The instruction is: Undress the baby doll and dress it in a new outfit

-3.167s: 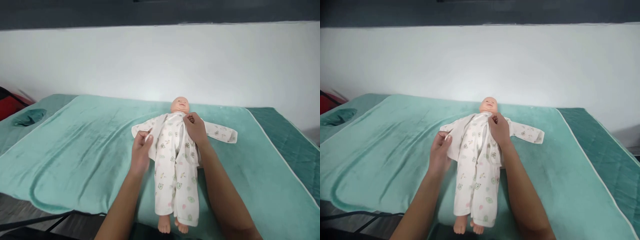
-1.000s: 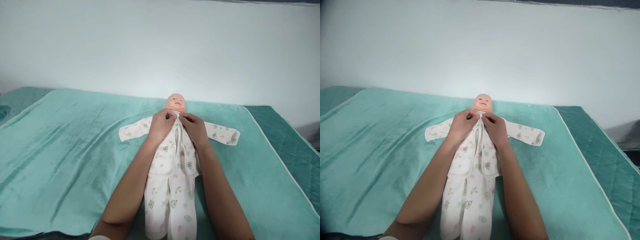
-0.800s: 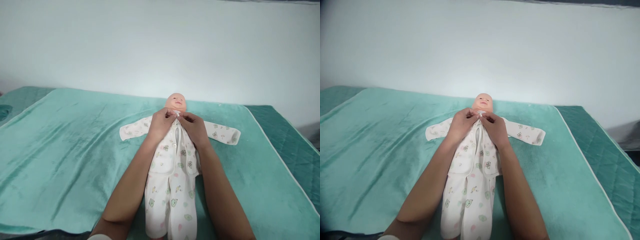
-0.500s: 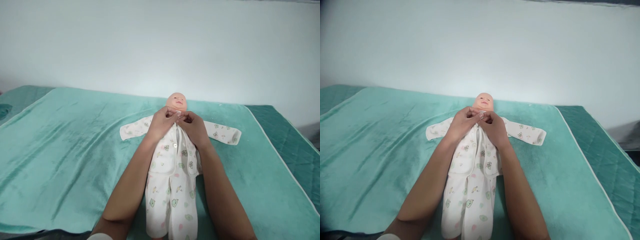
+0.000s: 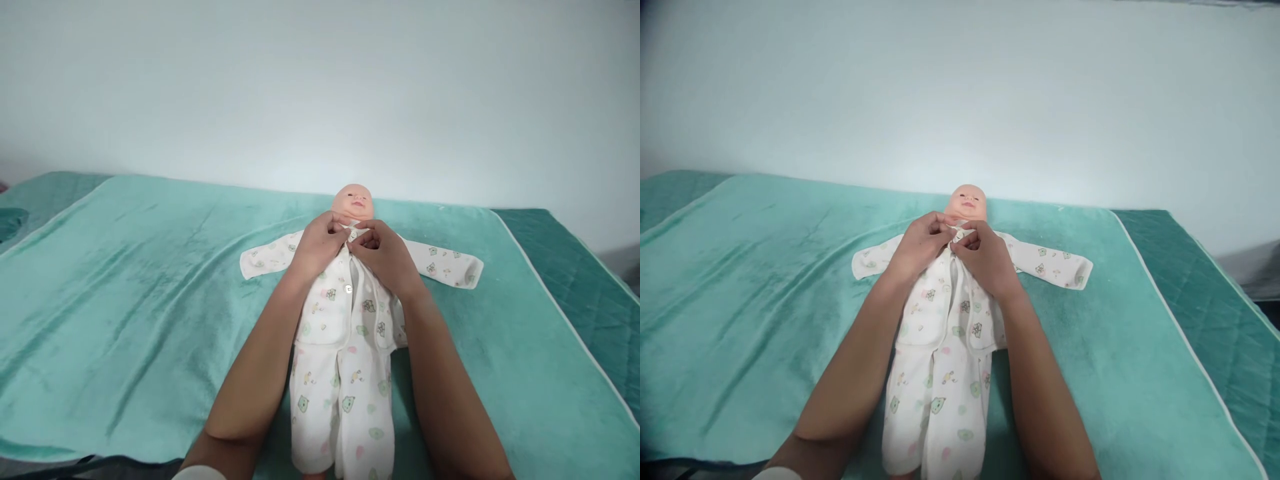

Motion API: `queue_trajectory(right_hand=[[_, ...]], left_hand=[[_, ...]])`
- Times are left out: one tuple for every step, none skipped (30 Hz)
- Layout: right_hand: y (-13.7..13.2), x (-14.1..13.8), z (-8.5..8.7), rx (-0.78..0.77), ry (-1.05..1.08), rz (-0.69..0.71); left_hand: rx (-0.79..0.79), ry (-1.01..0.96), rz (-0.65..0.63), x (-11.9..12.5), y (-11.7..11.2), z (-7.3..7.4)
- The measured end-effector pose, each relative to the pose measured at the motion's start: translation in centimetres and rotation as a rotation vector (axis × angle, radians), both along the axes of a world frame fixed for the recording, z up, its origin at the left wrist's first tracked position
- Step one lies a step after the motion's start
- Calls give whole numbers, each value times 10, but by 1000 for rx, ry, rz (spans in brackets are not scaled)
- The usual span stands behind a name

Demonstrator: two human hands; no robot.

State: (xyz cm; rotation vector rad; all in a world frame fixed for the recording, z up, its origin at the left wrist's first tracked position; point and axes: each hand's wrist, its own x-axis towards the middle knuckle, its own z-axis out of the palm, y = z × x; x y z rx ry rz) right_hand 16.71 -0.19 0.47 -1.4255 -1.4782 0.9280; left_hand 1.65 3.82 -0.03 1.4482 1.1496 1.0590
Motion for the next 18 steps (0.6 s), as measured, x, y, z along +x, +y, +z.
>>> queue_trajectory(right_hand=[[-1, 0, 1, -7, -7, 2], [-1, 1, 2, -15, -13, 5], [-2, 1, 4, -21, -19, 7], [-3, 1, 5, -22, -27, 8], [-4, 2, 6, -20, -37, 5], [-5, 2, 7, -14, -52, 0], [-7, 3, 9, -6, -71, -4], [-9, 4, 10, 2, -97, -4], [-12, 5, 12, 11, -130, 3], [-14, 6, 14, 20, -168, 17], [-17, 7, 15, 30, -211, 31], [-19, 8, 17, 39, -257, 45], [-21, 8, 18, 47, -303, 55], [-22, 8, 18, 52, -348, 61], [-22, 8, 18, 56, -389, 63], [-22, 8, 18, 59, -422, 63], [-22, 8, 18, 60, -446, 64], [-21, 8, 17, 62, -461, 66]], left_hand=[[23, 32, 16, 0, 0, 0], [40, 61, 31, 0, 0, 0], [49, 84, 43, 0, -1, 1], [48, 98, 48, 0, -1, 1], [43, 107, 50, 0, -2, 2], [40, 116, 48, 0, -2, 2], [51, 129, 44, 0, -3, 2], [82, 150, 38, -1, -5, 2], [132, 179, 28, -1, -7, 2], [195, 213, 20, -1, -9, 1], [262, 250, 12, -2, -12, 0], [318, 288, 6, -2, -15, -2], [356, 326, 6, -2, -18, -4], [378, 363, 9, -2, -20, -6], [389, 400, 20, -2, -23, -8], [394, 436, 32, -2, -25, -10], [398, 468, 44, -2, -26, -11], [403, 493, 52, -1, -27, -13]])
